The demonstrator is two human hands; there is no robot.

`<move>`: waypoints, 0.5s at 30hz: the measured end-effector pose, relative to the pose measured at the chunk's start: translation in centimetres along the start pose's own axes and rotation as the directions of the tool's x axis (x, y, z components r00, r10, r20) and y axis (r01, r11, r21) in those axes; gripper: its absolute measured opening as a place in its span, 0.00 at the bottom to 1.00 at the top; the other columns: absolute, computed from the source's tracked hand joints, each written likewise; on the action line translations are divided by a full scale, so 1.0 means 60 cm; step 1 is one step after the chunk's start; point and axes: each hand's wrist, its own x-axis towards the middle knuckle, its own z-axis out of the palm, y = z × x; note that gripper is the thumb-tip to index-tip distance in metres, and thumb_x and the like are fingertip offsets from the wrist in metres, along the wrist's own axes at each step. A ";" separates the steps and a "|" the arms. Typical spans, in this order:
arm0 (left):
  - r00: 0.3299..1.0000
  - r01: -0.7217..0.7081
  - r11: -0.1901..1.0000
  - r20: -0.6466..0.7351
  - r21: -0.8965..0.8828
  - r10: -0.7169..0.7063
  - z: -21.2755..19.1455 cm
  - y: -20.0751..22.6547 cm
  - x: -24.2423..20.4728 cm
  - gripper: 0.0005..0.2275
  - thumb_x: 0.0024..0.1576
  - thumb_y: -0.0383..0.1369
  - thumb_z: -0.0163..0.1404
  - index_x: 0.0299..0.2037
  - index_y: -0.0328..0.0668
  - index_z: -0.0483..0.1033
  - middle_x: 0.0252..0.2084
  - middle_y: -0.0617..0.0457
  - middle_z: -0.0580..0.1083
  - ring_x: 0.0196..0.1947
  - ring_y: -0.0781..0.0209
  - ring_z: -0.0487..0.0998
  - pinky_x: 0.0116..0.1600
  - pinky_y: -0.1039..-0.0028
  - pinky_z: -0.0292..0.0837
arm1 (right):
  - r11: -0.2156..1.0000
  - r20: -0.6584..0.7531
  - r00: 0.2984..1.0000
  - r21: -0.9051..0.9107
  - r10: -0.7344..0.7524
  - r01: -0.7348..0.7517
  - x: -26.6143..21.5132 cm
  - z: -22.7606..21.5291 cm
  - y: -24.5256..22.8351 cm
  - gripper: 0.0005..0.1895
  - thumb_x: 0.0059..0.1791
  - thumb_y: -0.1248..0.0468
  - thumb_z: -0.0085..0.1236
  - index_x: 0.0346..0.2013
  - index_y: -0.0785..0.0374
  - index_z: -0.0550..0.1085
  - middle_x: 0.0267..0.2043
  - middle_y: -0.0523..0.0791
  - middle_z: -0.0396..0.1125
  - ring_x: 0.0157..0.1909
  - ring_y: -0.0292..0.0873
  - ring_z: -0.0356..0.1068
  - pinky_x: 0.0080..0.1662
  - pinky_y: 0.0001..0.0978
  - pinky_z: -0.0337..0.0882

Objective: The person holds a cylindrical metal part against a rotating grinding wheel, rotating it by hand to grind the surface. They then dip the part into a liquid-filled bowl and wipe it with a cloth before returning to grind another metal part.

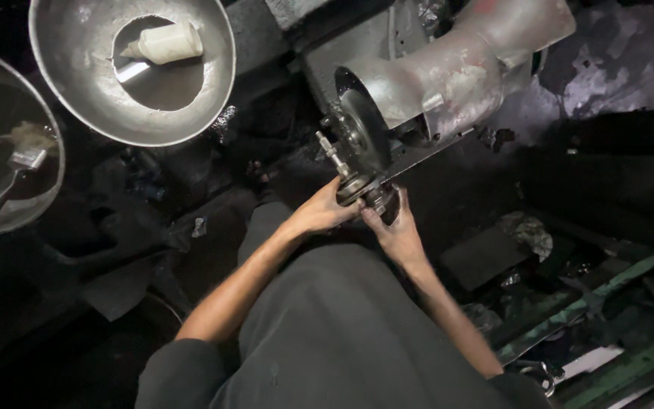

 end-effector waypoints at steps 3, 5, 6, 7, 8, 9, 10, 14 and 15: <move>0.982 0.008 0.993 0.190 -0.121 0.015 -0.041 -0.020 -0.011 0.31 0.53 0.35 0.58 0.67 0.37 0.60 0.35 0.53 0.74 0.23 0.71 0.73 0.24 0.78 0.71 | 0.841 0.160 0.935 0.409 0.315 -0.354 0.004 0.000 -0.024 0.29 0.53 0.46 0.56 0.62 0.57 0.64 0.35 0.43 0.68 0.24 0.32 0.59 0.25 0.25 0.57; 0.948 -0.107 0.950 0.257 -0.295 0.187 -0.056 -0.038 -0.006 0.37 0.51 0.37 0.60 0.71 0.45 0.54 0.37 0.57 0.73 0.24 0.73 0.71 0.25 0.80 0.70 | 0.596 0.340 0.823 0.570 0.455 -0.565 0.007 -0.003 -0.040 0.25 0.51 0.43 0.53 0.54 0.55 0.66 0.23 0.38 0.63 0.12 0.28 0.51 0.15 0.22 0.47; 0.919 -0.157 0.912 0.281 -0.379 0.275 -0.061 -0.045 0.001 0.40 0.50 0.37 0.61 0.72 0.49 0.51 0.38 0.59 0.73 0.24 0.73 0.69 0.26 0.81 0.69 | 0.523 0.410 0.803 0.611 0.433 -0.594 0.012 -0.004 -0.047 0.23 0.52 0.42 0.51 0.49 0.56 0.67 0.17 0.37 0.58 0.09 0.28 0.48 0.14 0.23 0.45; 0.940 -0.141 0.923 0.243 -0.358 0.238 -0.063 -0.050 0.010 0.38 0.51 0.39 0.61 0.71 0.47 0.54 0.36 0.57 0.72 0.22 0.73 0.68 0.24 0.81 0.67 | 0.446 0.479 0.780 0.642 0.403 -0.624 0.017 -0.006 -0.052 0.24 0.54 0.40 0.50 0.44 0.58 0.69 0.12 0.36 0.54 0.07 0.28 0.44 0.13 0.23 0.43; 0.958 -0.124 0.933 0.204 -0.337 0.202 -0.062 -0.053 0.021 0.37 0.52 0.41 0.61 0.71 0.45 0.57 0.33 0.55 0.72 0.20 0.73 0.67 0.22 0.82 0.64 | 0.439 0.486 0.774 0.639 0.407 -0.632 0.023 -0.007 -0.054 0.26 0.54 0.38 0.49 0.40 0.60 0.68 0.12 0.36 0.54 0.07 0.29 0.44 0.13 0.23 0.43; 0.974 -0.096 0.941 0.165 -0.325 0.157 -0.052 -0.059 0.022 0.35 0.53 0.43 0.61 0.70 0.43 0.60 0.31 0.54 0.71 0.19 0.72 0.66 0.20 0.82 0.62 | 0.426 0.496 0.760 0.632 0.420 -0.648 0.021 -0.008 -0.053 0.29 0.54 0.37 0.48 0.36 0.61 0.68 0.13 0.36 0.53 0.08 0.29 0.44 0.14 0.23 0.43; 0.954 -0.206 0.915 0.137 -0.347 0.267 -0.043 -0.061 0.023 0.33 0.57 0.44 0.62 0.70 0.42 0.61 0.39 0.54 0.72 0.28 0.73 0.69 0.30 0.81 0.65 | 0.412 0.507 0.746 0.624 0.433 -0.663 0.019 -0.009 -0.051 0.31 0.55 0.35 0.47 0.33 0.63 0.68 0.13 0.36 0.53 0.08 0.29 0.44 0.14 0.23 0.44; 0.985 -0.137 0.952 0.066 -0.272 0.160 -0.044 -0.018 0.025 0.31 0.56 0.48 0.60 0.65 0.42 0.65 0.39 0.59 0.74 0.26 0.74 0.69 0.28 0.81 0.65 | 0.445 0.496 0.715 0.562 0.493 -0.697 0.049 -0.016 -0.040 0.27 0.53 0.37 0.47 0.34 0.59 0.69 0.13 0.36 0.53 0.08 0.30 0.44 0.15 0.24 0.42; 0.998 0.038 0.970 0.051 -0.239 -0.027 -0.042 -0.015 0.011 0.31 0.51 0.50 0.58 0.62 0.43 0.66 0.31 0.61 0.75 0.16 0.75 0.68 0.16 0.82 0.61 | 0.414 0.523 0.699 0.567 0.487 -0.712 0.045 -0.017 -0.034 0.27 0.53 0.37 0.46 0.34 0.59 0.69 0.14 0.36 0.53 0.08 0.29 0.44 0.15 0.23 0.43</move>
